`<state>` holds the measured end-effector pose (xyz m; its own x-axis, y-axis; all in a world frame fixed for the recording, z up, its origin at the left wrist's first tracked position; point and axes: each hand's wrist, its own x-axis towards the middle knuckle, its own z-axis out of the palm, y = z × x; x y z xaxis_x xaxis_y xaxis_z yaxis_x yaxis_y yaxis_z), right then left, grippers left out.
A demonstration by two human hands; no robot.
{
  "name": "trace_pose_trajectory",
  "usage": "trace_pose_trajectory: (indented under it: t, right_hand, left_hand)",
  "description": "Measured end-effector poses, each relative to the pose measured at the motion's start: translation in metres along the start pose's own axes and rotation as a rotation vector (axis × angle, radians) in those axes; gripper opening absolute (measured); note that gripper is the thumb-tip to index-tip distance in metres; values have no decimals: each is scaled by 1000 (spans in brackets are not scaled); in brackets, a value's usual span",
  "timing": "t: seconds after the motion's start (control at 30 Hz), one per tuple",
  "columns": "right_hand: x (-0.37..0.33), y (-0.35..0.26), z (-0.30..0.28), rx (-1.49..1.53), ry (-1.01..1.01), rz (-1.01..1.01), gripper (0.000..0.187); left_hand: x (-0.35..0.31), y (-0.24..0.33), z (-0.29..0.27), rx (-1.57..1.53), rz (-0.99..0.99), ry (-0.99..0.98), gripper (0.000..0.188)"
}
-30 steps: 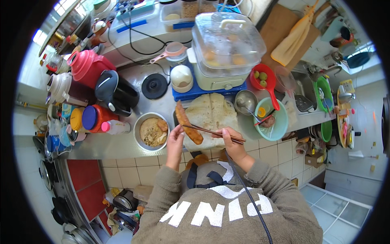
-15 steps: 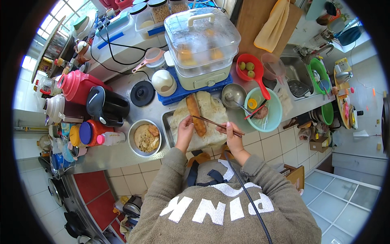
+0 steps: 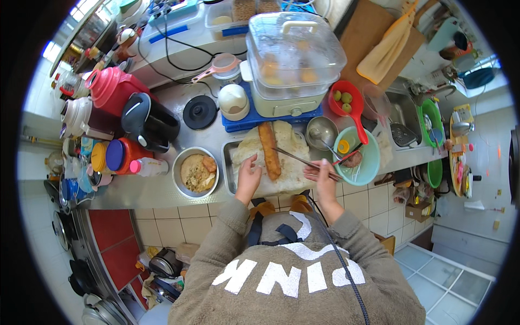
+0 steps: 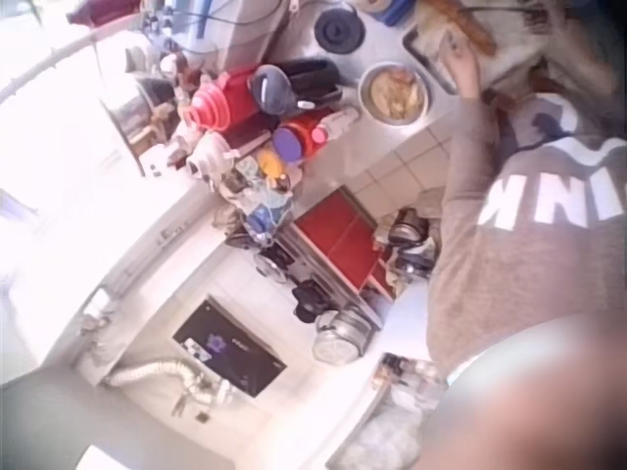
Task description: The person uses chopsticks to transfer cooked egg and other ingredients from a bowl onto a flatbread, then folds the flatbread into a wrap. They place the wrap on a tray with other items and pour hot water into a cup.
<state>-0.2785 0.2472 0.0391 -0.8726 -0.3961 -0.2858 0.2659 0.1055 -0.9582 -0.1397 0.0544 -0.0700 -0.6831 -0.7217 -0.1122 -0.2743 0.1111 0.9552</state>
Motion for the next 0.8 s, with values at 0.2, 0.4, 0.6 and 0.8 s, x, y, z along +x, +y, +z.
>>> trace_pose_trajectory:
  t: [0.2, 0.4, 0.6, 0.8]
  right_hand:
    - [-17, -41, 30, -217, -270, -370, 43]
    - [-15, -38, 142, -380, -814, -746, 11]
    - [-27, -19, 182, -666, -823, -1021, 11]
    - [-27, -6, 186, -868, -814, -1362, 21]
  left_hand:
    - [-52, -15, -87, 9, -6, 195, 29]
    - [-86, -33, -155, -256, -262, 479, 24]
    - [-118, -78, -179, -396, -453, 620, 40]
    - [-104, -56, -177, -864, -634, 360, 50]
